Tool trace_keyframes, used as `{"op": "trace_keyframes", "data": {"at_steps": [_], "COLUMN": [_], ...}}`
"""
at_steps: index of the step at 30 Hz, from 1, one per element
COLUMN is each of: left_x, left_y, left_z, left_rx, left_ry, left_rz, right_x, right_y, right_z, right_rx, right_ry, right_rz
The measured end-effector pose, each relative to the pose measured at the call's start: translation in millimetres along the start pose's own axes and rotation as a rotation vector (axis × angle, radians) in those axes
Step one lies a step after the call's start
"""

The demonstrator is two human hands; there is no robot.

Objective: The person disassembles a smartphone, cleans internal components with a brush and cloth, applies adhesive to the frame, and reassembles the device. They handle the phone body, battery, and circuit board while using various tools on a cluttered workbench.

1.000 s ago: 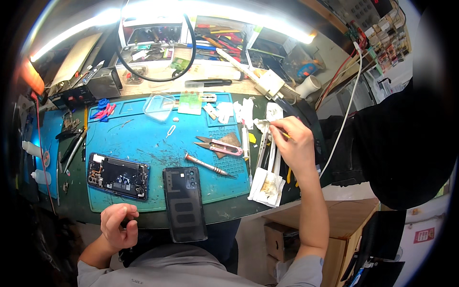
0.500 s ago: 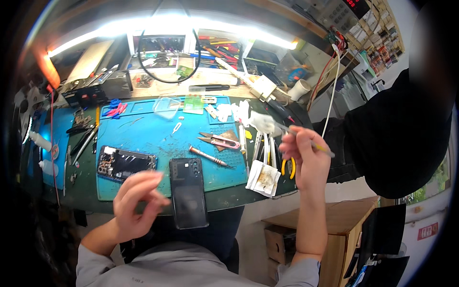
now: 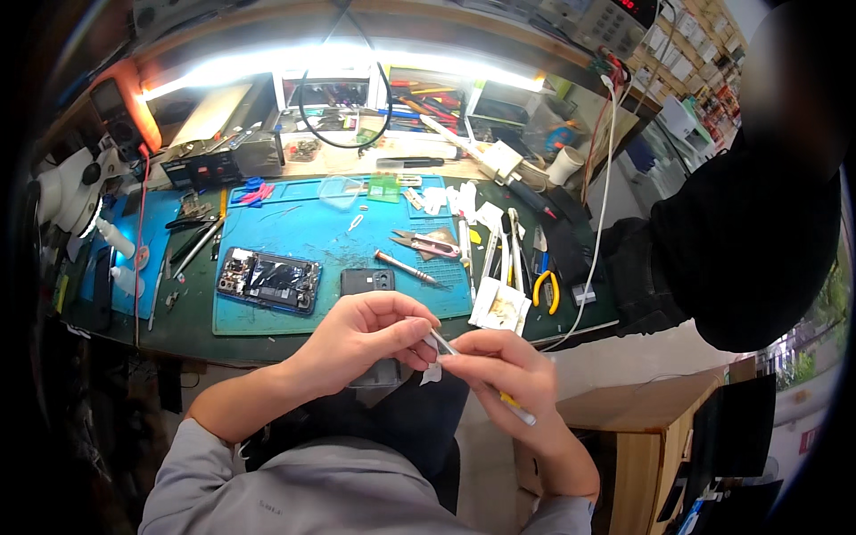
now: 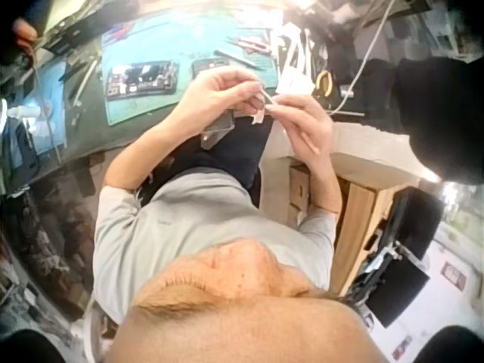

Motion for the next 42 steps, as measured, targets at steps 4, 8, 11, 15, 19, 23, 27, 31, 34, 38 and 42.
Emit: {"op": "trace_keyframes", "data": {"at_steps": [4,8,11,15,19,23,27,31,34,38,42], "left_x": [0,-9,-11,-9,-14,-26,-44,-69,-93,-148,-215], "left_y": [11,20,20,28,24,38,44,32,19,-14,-61], "left_z": [-1,-6,-14,-12,-21,-18,-15,-12,-5,26,142], "left_rx": [-0.019,0.054,0.168,0.069,0.121,0.121,0.387,0.35,0.553,0.865,1.234], "left_ry": [-0.015,0.008,0.029,-0.029,-0.115,-0.144,-0.131,0.051,0.254,0.138,-0.921], "left_rz": [0.086,-0.077,-0.185,-0.206,-0.259,-0.2,-0.26,-0.162,-0.158,-0.313,-0.931], "right_x": [-17,-31,-42,-41,-32,-24,-26,-41,-43,-29,-25], "right_y": [-3,-9,-13,-12,-4,-3,-1,13,33,48,49], "right_z": [-11,-36,-34,-37,-41,-57,-85,-93,-93,-92,-101], "right_rx": [0.091,0.773,0.663,0.421,0.06,-0.157,0.013,-0.041,-0.147,-0.101,-0.054], "right_ry": [-0.07,-0.208,-0.238,-0.3,-0.387,-0.424,-0.434,-0.357,-0.373,-0.4,-0.376], "right_rz": [0.005,-0.271,-0.235,-0.089,0.027,0.129,-0.021,-0.057,0.048,0.016,0.032]}}
Point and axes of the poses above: each hand's wrist, its own x-axis towards the middle knuckle, its own z-axis out of the back of the hand, y = z × x, the point moved 2 cm from there along x, towards the middle knuckle, and after that the axes turned 6 degrees about -z, right-handed, at the moved point
